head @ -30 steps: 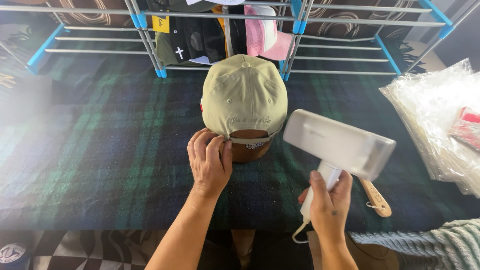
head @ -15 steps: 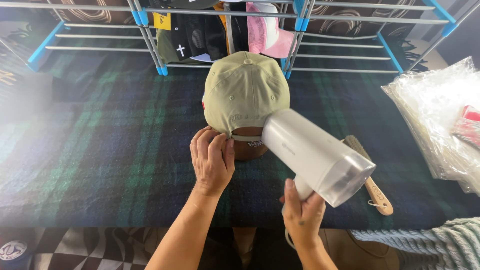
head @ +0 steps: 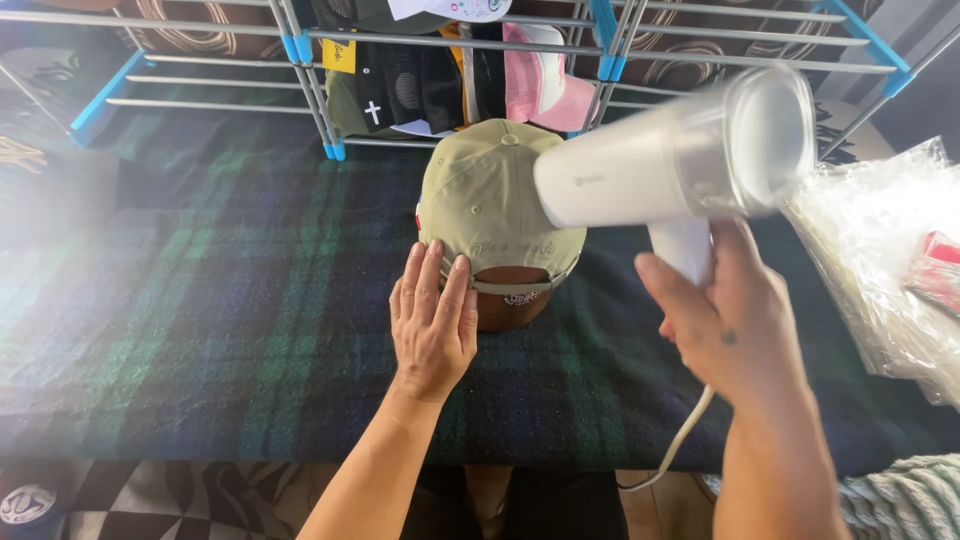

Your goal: Using a handheld steamer and a brush to remove wrinkles and shape a baseball cap

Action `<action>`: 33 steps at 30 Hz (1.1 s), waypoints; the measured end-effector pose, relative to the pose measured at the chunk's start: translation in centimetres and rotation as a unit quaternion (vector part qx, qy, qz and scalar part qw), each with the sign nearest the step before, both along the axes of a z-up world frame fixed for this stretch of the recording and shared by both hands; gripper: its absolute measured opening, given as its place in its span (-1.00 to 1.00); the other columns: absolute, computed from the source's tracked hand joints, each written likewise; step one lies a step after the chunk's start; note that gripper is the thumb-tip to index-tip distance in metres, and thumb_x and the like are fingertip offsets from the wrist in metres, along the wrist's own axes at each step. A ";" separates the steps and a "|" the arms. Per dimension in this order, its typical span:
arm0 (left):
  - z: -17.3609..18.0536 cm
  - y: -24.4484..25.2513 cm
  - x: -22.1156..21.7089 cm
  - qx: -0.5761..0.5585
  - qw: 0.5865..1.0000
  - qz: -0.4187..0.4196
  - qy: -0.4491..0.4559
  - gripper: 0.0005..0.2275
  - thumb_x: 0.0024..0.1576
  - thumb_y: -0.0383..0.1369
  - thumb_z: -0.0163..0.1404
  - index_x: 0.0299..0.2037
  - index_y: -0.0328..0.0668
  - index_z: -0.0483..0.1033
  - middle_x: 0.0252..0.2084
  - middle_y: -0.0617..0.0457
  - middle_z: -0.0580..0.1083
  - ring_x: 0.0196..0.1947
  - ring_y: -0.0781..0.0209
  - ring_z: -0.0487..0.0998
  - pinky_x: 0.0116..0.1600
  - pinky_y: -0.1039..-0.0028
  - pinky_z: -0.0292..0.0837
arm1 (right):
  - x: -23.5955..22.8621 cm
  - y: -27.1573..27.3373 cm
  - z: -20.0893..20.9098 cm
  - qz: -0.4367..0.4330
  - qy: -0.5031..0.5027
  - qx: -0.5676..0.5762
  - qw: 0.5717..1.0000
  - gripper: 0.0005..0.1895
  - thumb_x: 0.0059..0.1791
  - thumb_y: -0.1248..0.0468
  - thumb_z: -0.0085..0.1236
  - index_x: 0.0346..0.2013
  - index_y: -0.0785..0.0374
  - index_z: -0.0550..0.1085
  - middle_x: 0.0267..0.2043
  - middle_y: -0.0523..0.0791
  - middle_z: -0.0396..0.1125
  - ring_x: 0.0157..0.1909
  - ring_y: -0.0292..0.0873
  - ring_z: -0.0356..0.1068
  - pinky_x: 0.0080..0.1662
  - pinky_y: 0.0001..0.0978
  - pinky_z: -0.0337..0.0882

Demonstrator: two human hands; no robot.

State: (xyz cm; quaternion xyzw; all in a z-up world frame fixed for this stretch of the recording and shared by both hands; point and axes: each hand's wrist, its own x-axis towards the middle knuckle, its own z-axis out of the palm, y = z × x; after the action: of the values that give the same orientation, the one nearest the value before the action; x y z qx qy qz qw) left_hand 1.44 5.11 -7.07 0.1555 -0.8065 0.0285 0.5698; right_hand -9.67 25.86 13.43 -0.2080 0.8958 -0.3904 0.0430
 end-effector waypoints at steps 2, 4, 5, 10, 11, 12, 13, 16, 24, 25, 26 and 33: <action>-0.1 0.1 0.0 0.007 1.000 0.001 -0.006 -0.66 0.41 -0.29 -0.08 0.37 -0.06 0.32 0.40 -0.19 0.32 0.45 -0.22 0.32 0.32 0.11 0.38 | -0.3 -1.1 3.0 0.065 -0.040 0.057 0.995 -0.18 -0.05 -0.05 -0.03 0.51 -0.09 0.09 0.19 -0.11 0.35 -0.41 -0.02 0.42 -0.26 -0.09 0.48; -0.1 0.0 0.0 0.006 1.000 -0.001 -0.005 -0.67 0.41 -0.29 -0.08 0.37 -0.06 0.32 0.40 -0.20 0.32 0.44 -0.22 0.32 0.31 0.10 0.39 | -1.7 -1.8 4.7 0.090 -0.042 0.081 0.992 -0.22 -0.04 -0.04 -0.06 0.50 -0.06 0.12 0.22 -0.12 0.34 -0.33 -0.01 0.44 -0.15 -0.03 0.49; -0.1 0.0 -0.1 0.005 1.000 -0.001 -0.004 -0.67 0.41 -0.30 -0.08 0.37 -0.06 0.32 0.40 -0.20 0.33 0.44 -0.22 0.33 0.31 0.10 0.40 | -2.3 -2.2 5.6 0.117 -0.042 0.106 0.987 -0.25 -0.02 -0.04 -0.08 0.48 -0.03 0.15 0.26 -0.13 0.34 -0.24 0.01 0.46 -0.03 0.03 0.51; -0.1 0.1 -0.1 0.000 1.000 0.001 0.000 -0.67 0.41 -0.31 -0.08 0.37 -0.08 0.32 0.39 -0.22 0.33 0.42 -0.23 0.35 0.31 0.10 0.40 | -8.8 -2.5 5.1 0.127 -0.080 0.090 0.985 -0.63 0.12 0.16 0.02 0.22 0.11 0.35 -0.30 0.00 0.32 -0.48 0.03 0.38 -0.41 -0.05 0.41; 0.0 0.1 -0.1 -0.001 1.000 0.003 0.002 -0.67 0.41 -0.31 -0.08 0.36 -0.09 0.33 0.38 -0.23 0.34 0.41 -0.24 0.36 0.30 0.10 0.41 | -9.8 -2.4 4.9 0.138 -0.083 0.084 0.983 -0.70 0.12 0.15 0.03 0.11 0.19 0.37 -0.31 0.00 0.29 -0.51 0.03 0.37 -0.44 -0.06 0.38; 0.1 0.1 -0.1 -0.001 1.000 0.003 0.001 -0.67 0.41 -0.31 -0.08 0.36 -0.09 0.33 0.38 -0.23 0.34 0.41 -0.24 0.36 0.30 0.10 0.41 | -10.0 -2.2 4.1 0.138 -0.083 0.083 0.983 -0.70 0.12 0.15 0.03 0.11 0.19 0.37 -0.31 0.00 0.29 -0.51 0.03 0.37 -0.44 -0.06 0.38; 0.1 0.2 -0.1 -0.002 1.000 0.005 0.003 -0.68 0.40 -0.31 -0.07 0.34 -0.10 0.36 0.37 -0.24 0.35 0.40 -0.25 0.37 0.30 0.10 0.41 | -10.3 -2.0 3.4 0.120 -0.114 0.061 0.984 -0.60 0.13 0.16 0.00 0.27 0.12 0.31 -0.27 0.02 0.31 -0.49 0.01 0.34 -0.43 -0.10 0.40; 0.2 0.3 -0.2 -0.001 1.000 0.006 0.006 -0.69 0.40 -0.32 -0.08 0.32 -0.11 0.38 0.36 -0.25 0.35 0.39 -0.25 0.37 0.30 0.09 0.42 | -11.3 -1.2 -0.6 0.108 -0.161 -0.026 0.981 -0.55 0.14 0.18 -0.04 0.33 0.10 0.24 -0.28 0.02 0.31 -0.54 -0.04 0.28 -0.53 -0.19 0.35; 0.2 0.1 -1.1 -0.016 0.996 -0.024 0.086 -0.65 0.26 -0.36 0.01 0.26 -0.16 0.51 0.31 -0.30 0.41 0.29 -0.35 0.42 0.15 0.07 0.40 | -9.6 1.9 -14.7 0.071 -0.202 -0.309 0.927 -0.67 0.07 0.25 0.00 0.07 0.37 0.32 -0.56 0.13 0.26 -0.74 0.07 0.35 -0.71 -0.07 0.42; 0.1 0.1 -1.1 -0.016 0.996 -0.028 0.085 -0.65 0.25 -0.37 0.02 0.26 -0.16 0.50 0.31 -0.30 0.40 0.30 -0.36 0.42 0.15 0.07 0.40 | -9.2 2.6 -15.1 0.055 -0.210 -0.303 0.928 -0.68 0.06 0.25 0.02 0.05 0.37 0.34 -0.54 0.14 0.27 -0.74 0.08 0.36 -0.70 -0.05 0.43; 0.1 -0.1 -1.0 -0.018 0.996 -0.032 0.085 -0.64 0.25 -0.38 0.02 0.27 -0.16 0.50 0.31 -0.31 0.40 0.30 -0.36 0.41 0.16 0.07 0.40 | -8.8 3.1 -15.4 0.040 -0.217 -0.298 0.929 -0.69 0.06 0.26 0.04 0.04 0.38 0.36 -0.52 0.15 0.29 -0.73 0.09 0.36 -0.70 -0.03 0.43; 0.0 0.0 0.2 -0.005 1.000 0.009 0.007 -0.68 0.39 -0.31 -0.04 0.32 -0.08 0.38 0.36 -0.23 0.36 0.39 -0.25 0.39 0.29 0.11 0.41 | -3.4 1.5 1.7 -0.082 -0.193 -0.009 0.978 -0.38 0.15 0.17 -0.04 0.53 -0.09 0.12 -0.12 0.04 0.36 -0.41 0.04 0.33 -0.39 -0.06 0.38</action>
State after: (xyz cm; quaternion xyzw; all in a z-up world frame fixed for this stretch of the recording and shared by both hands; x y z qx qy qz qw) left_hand 1.65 5.08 -7.05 0.1602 -0.8007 0.0362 0.5761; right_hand -13.03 27.34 15.15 -0.0548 0.8810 -0.4338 0.1806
